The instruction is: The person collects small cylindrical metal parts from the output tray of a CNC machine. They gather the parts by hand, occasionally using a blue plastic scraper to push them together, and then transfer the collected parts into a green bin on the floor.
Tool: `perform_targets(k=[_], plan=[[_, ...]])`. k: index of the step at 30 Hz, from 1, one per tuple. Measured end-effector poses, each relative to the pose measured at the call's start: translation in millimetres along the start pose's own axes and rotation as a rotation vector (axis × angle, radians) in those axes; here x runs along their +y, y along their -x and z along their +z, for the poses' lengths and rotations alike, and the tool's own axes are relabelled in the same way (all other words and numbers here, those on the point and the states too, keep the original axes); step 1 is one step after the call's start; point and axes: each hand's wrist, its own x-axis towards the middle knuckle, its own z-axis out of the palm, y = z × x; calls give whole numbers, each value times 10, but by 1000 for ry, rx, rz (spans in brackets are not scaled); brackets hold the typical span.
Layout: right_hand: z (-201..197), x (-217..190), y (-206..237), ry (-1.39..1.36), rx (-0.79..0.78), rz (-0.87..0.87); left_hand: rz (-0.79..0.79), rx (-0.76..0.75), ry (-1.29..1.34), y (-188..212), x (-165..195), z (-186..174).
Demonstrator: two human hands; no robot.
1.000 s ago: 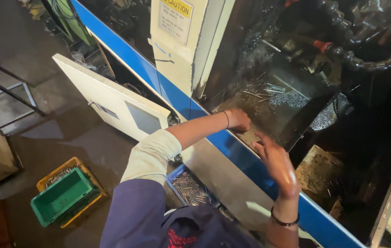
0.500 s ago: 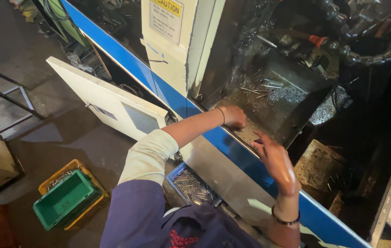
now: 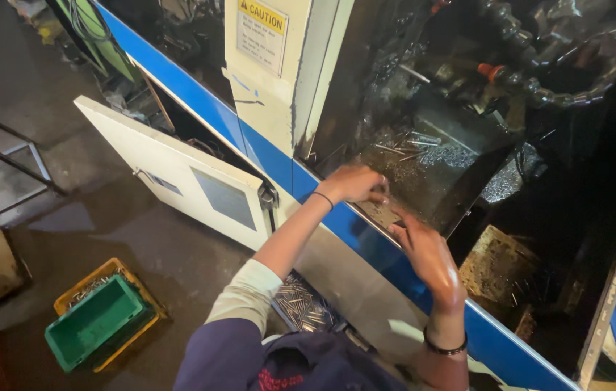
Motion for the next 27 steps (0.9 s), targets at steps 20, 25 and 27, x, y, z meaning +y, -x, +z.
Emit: perform_targets(k=[20,25,27], plan=[[15,48,38,19,31,-86,-51,166,-7,81,28,21],[-3,16,38,7,7,-17,-52,177,0,89,58,-10],[-9,3,41,10,12,-26,-63,143,-7,94,70,-30]])
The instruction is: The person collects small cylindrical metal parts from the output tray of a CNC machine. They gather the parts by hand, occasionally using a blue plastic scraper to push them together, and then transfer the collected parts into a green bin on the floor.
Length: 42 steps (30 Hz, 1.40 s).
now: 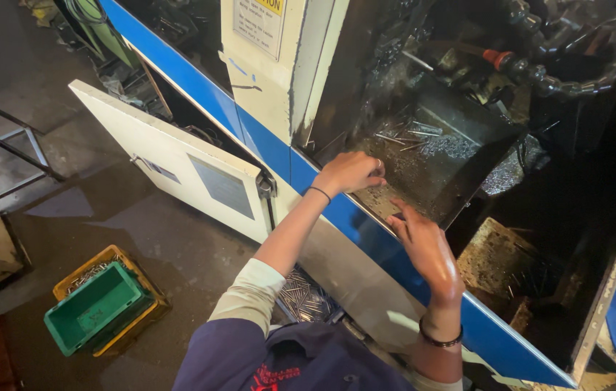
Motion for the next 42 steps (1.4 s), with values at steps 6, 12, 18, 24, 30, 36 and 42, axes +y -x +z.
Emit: perform_targets(k=[6,12,18,24,30,36,42], plan=[[-13,-17,17,-25,19,-43,-31,-13,-6,23,42,-34],[-9,-17,23,-7,24,-38,-15,2,17,27,35,-34],[1,-1,16,-1,15,-22,-29,-4,13,27,50,-45],[16,38,9,-5,43,-118,-20,27,16,69,102,-89],[-3,10,2,16,-15,-78,7,29,17,121,173,-121],[-62,-37,19,-42,-21,-79,14,-12,-106,268,288,-153],[-32,-21,16,-27,-8,-69,-48,-3,-118,451,349,-143]])
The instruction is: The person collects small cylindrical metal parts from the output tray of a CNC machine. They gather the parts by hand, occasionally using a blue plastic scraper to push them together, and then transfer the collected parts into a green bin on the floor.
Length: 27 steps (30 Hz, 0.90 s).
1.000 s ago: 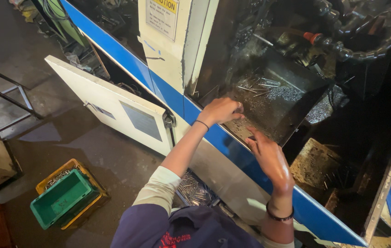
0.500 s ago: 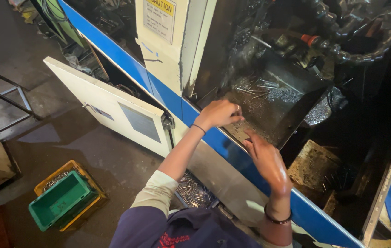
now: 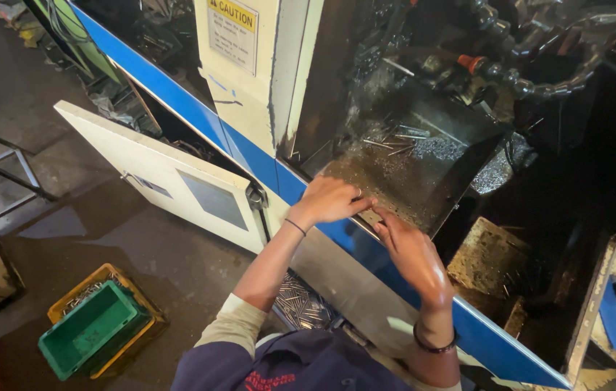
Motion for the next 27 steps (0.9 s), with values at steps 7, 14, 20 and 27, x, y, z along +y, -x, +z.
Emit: perform_targets(k=[7,14,20,27], plan=[[25,36,17,32,-20,26,6,11,6,0,12,-18],[-97,-20,143,54,93,-154,-45,-44,-39,46,59,-8],[-1166,717,997,167,465,-131,10,6,38,114,74,21],[-1773,2813,1643,564,381,786,-21,12,-2,54,9,61]])
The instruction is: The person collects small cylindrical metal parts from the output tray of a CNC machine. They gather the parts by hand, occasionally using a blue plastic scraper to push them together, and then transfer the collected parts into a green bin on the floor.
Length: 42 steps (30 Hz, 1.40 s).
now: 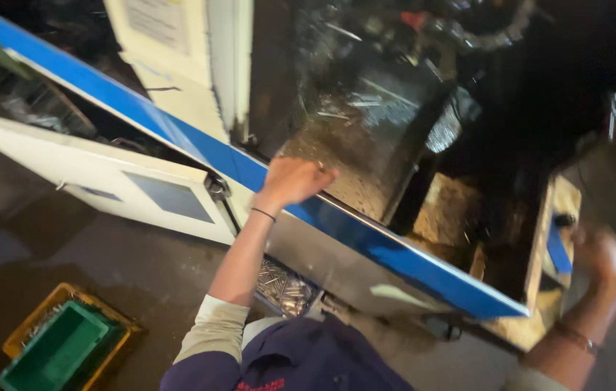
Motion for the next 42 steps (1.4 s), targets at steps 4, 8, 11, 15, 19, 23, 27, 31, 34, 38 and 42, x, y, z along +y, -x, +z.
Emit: perform_targets(k=[4,8,11,15,19,23,27,31,34,38,42], plan=[[596,466,-305,30,-183,-22,-9,4,-1,-35,-42,-3],[660,565,-360,-121,-367,51,-25,-7,13,-56,-47,36],[562,108,-303,46,-397,30,16,-107,28,-108,-103,36],[487,-1558,-384,214,-437,-20,81,-100,28,-201,-264,-41],[-134,-2189,-8,320,-474,-172,125,50,101,-283,-421,-75],[-386,-2223,52,248,-504,-379,137,92,185,-353,-498,-25],[541,-3057,-984,81,-309,-830,50,71,185,-360,-469,-61],[1218,-3906,-1858,184,-333,-802,-33,121,251,-329,-383,-205],[1278,-4216,-2118,204,-272,-630,-99,33,217,-338,-306,-264],[1446,-4627,-2345,217,-211,-618,-107,117,203,-364,-260,-270],[1739,-4915,-2397,234,-221,-713,-181,48,198,-390,-242,-282]])
